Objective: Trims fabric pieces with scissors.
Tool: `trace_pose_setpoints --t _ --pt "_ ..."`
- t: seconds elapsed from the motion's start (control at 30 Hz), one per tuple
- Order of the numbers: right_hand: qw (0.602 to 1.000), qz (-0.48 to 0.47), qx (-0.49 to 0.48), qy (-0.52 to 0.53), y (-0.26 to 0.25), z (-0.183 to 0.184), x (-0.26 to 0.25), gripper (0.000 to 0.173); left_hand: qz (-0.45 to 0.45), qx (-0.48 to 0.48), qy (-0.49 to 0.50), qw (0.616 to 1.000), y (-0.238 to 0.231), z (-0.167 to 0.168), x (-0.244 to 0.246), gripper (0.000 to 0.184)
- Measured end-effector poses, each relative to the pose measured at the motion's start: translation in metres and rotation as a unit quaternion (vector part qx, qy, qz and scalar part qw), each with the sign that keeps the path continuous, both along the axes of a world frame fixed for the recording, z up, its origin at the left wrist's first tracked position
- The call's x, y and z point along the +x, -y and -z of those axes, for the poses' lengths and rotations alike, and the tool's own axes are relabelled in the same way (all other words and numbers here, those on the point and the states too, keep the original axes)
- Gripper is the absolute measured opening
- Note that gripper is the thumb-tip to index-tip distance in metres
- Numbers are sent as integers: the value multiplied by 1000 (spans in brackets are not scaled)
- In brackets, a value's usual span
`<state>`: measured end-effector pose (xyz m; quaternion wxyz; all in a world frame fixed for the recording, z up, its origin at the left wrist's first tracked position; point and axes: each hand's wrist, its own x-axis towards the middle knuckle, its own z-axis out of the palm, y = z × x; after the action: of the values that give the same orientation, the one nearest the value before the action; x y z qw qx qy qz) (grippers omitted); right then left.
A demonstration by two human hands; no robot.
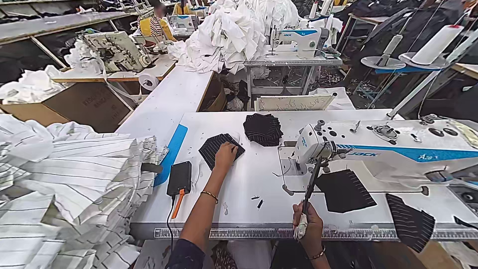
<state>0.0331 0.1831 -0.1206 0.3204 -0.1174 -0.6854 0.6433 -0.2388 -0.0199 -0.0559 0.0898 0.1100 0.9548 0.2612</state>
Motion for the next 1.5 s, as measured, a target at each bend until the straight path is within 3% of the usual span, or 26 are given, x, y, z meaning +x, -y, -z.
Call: trace_pose_setpoints --t 0.17,0.33,0.43,0.53,0.67,0.73,0.97,1.1,1.3,1.5 --pt "1000 -2 -8 5 0 0 1 16 -68 103 -20 992 7 5 -4 37" --pt "1000 3 -3 2 0 1 1 17 -138 179 -128 966 3 -16 28 33" --pt "1000 2 -1 4 0 2 1 17 -54 195 -130 971 -14 -19 73 34" --pt "1000 -3 10 -5 -2 3 0 17 69 188 -88 976 -45 7 130 32" --pt "1000 0 -3 9 -2 -2 -2 16 178 211 -233 932 -76 61 187 19" --pt "1000 -1 -6 17 -2 -4 -2 15 200 216 -248 923 -77 69 199 17" --pt "996 -30 -32 78 -1 -16 12 15 161 187 -211 946 -41 66 198 29" --pt "984 -70 -12 166 4 -6 63 17 143 203 -216 944 -16 73 197 26" --pt "950 -73 -45 299 10 -16 130 25 167 238 -196 937 -15 71 201 21" --pt "959 -16 82 270 6 -36 128 28 162 272 -178 932 -12 69 198 20"
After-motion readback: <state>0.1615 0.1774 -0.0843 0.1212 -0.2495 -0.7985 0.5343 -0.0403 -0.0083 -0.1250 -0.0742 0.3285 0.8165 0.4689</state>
